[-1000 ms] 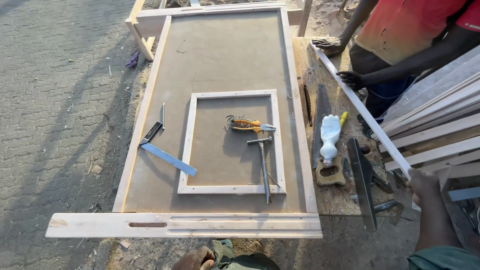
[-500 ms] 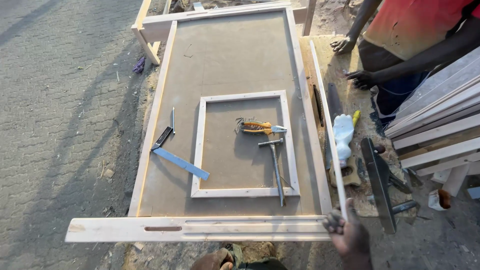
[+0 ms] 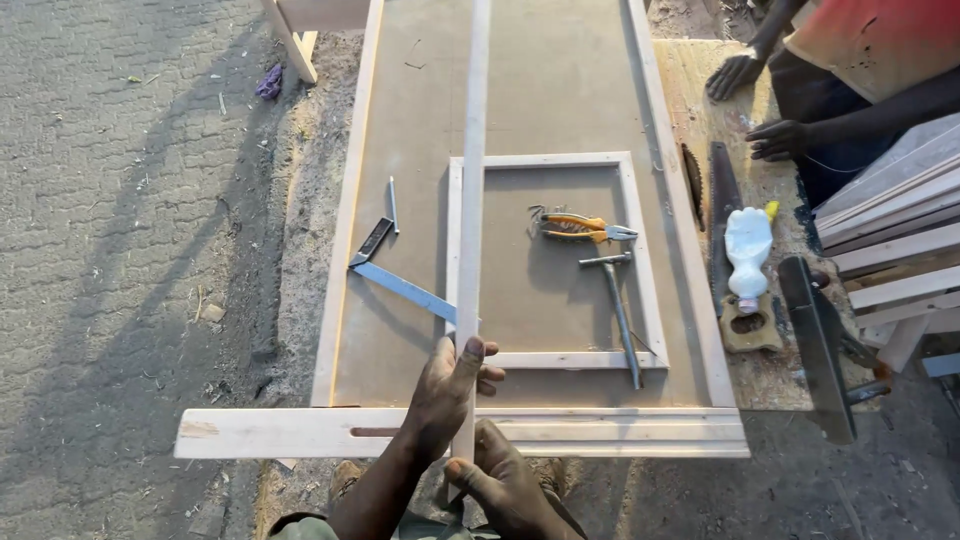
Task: Measuring, marking, sawing, and gluing wood strips to assemble a frame
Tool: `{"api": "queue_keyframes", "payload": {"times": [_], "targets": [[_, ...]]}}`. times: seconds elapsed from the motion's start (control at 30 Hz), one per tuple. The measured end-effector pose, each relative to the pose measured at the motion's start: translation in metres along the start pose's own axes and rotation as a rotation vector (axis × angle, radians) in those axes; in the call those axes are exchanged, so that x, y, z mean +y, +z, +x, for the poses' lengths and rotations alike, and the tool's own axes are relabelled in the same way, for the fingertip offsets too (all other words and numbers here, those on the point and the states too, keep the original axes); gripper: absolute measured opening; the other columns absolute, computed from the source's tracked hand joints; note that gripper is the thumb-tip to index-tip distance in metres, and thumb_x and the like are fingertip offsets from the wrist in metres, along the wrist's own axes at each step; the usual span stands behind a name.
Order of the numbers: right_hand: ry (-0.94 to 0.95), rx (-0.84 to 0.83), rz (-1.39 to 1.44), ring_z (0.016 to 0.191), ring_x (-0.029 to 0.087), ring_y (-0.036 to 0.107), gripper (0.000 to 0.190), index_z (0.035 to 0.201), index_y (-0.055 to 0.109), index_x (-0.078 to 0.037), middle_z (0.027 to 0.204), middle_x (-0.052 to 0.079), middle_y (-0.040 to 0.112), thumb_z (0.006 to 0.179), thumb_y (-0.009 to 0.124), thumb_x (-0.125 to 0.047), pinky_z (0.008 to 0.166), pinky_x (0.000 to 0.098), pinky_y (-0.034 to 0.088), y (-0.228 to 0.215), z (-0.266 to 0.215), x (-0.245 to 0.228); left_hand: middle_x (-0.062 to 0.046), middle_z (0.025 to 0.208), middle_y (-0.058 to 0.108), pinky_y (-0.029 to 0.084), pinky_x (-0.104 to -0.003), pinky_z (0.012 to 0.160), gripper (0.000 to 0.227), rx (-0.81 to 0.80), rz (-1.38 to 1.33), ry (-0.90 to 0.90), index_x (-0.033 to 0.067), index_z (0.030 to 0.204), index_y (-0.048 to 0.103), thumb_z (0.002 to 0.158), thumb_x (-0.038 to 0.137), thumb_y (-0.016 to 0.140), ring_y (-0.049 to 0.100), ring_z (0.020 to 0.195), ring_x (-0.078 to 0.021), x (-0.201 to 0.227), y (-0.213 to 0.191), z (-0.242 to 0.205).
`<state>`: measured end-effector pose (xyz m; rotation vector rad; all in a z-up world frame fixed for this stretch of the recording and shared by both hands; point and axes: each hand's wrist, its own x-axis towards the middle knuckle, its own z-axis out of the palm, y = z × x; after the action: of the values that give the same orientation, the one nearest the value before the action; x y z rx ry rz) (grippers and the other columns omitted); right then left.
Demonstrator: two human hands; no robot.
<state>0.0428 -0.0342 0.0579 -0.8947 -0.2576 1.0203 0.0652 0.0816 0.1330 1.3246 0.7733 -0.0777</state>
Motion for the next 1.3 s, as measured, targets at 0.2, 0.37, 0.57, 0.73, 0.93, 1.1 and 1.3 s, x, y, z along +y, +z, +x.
{"api": "queue_keyframes", "payload": {"times": [0.2, 0.37, 0.57, 0.73, 0.93, 1.1, 1.3], "targets": [[0.210, -0.091, -0.484, 0.059, 0.011, 0.056, 0.022, 0.078, 0.054, -0.005, 0.066, 0.004, 0.058, 0.083, 0.051, -0.027, 0.055, 0.0215, 0.048, 0.053, 0.084, 0.041, -0.003, 0.040, 0.029, 0.026, -0.027, 0.026, 0.029, 0.229, -0.131, 0.127, 0.0046, 0.077, 0.040, 0.076, 0.030, 0.055, 0.030, 0.029, -0.0119, -0.001, -0.152, -0.003], [0.087, 0.290, -0.814, 0.051, 0.010, 0.052, 0.016, 0.068, 0.055, -0.008, 0.060, 0.001, 0.056, 0.081, 0.052, -0.018, 0.049, 0.0219, 0.043, 0.090, 0.154, 0.058, -0.008, 0.041, 0.044, 0.033, -0.031, 0.031, 0.031, 0.419, 0.220, -0.031, 0.0053, 0.076, 0.054, 0.070, 0.035, 0.060, 0.040, 0.032, -0.0170, -0.024, -0.299, -0.017], [0.028, 0.619, -1.104, 0.059, 0.013, 0.053, 0.011, 0.073, 0.054, -0.012, 0.063, 0.002, 0.056, 0.078, 0.052, -0.021, 0.057, 0.0276, 0.039, 0.070, 0.266, 0.038, -0.004, 0.047, 0.048, 0.034, -0.024, 0.050, 0.034, 0.454, 0.457, -0.112, 0.0144, 0.068, 0.059, 0.061, 0.048, 0.059, 0.048, 0.049, -0.0181, -0.055, -0.380, 0.014], [-0.046, 0.863, -1.271, 0.067, 0.022, 0.054, 0.011, 0.070, 0.052, -0.012, 0.070, 0.005, 0.055, 0.077, 0.053, -0.020, 0.061, 0.0354, 0.039, 0.009, 0.351, 0.025, 0.000, 0.046, 0.041, 0.025, -0.020, 0.045, 0.027, 0.475, 0.339, 0.123, 0.0109, 0.058, 0.064, 0.057, 0.038, 0.069, 0.036, 0.044, -0.0117, -0.039, -0.381, 0.044], [0.134, 0.982, -1.515, 0.085, 0.026, 0.050, 0.017, 0.086, 0.051, -0.006, 0.090, 0.012, 0.052, 0.079, 0.051, -0.022, 0.073, 0.0358, 0.045, -0.036, 0.421, 0.033, 0.001, 0.043, 0.044, 0.027, -0.020, 0.042, 0.026, 0.337, 0.571, 0.063, 0.0164, 0.059, 0.067, 0.052, 0.041, 0.073, 0.036, 0.042, -0.0110, -0.029, -0.393, 0.097], [-0.001, 1.143, -1.514, 0.073, 0.036, 0.056, 0.026, 0.082, 0.049, -0.001, 0.081, 0.020, 0.056, 0.069, 0.048, -0.024, 0.062, 0.0438, 0.045, -0.068, 0.434, 0.046, -0.002, 0.046, 0.045, 0.033, -0.023, 0.045, 0.022, 0.149, 0.633, -0.095, 0.0167, 0.070, 0.068, 0.059, 0.036, 0.069, 0.040, 0.043, -0.0142, 0.012, -0.384, 0.135], [0.112, 1.188, -1.242, 0.071, 0.041, 0.054, 0.016, 0.082, 0.037, -0.004, 0.078, 0.021, 0.057, 0.074, 0.037, -0.018, 0.062, 0.0484, 0.040, -0.025, 0.415, 0.015, -0.001, 0.052, 0.050, 0.037, -0.025, 0.050, 0.026, -0.142, 0.745, -0.019, 0.0122, 0.071, 0.061, 0.066, 0.038, 0.062, 0.045, 0.050, -0.0129, 0.044, -0.375, 0.199]]}}
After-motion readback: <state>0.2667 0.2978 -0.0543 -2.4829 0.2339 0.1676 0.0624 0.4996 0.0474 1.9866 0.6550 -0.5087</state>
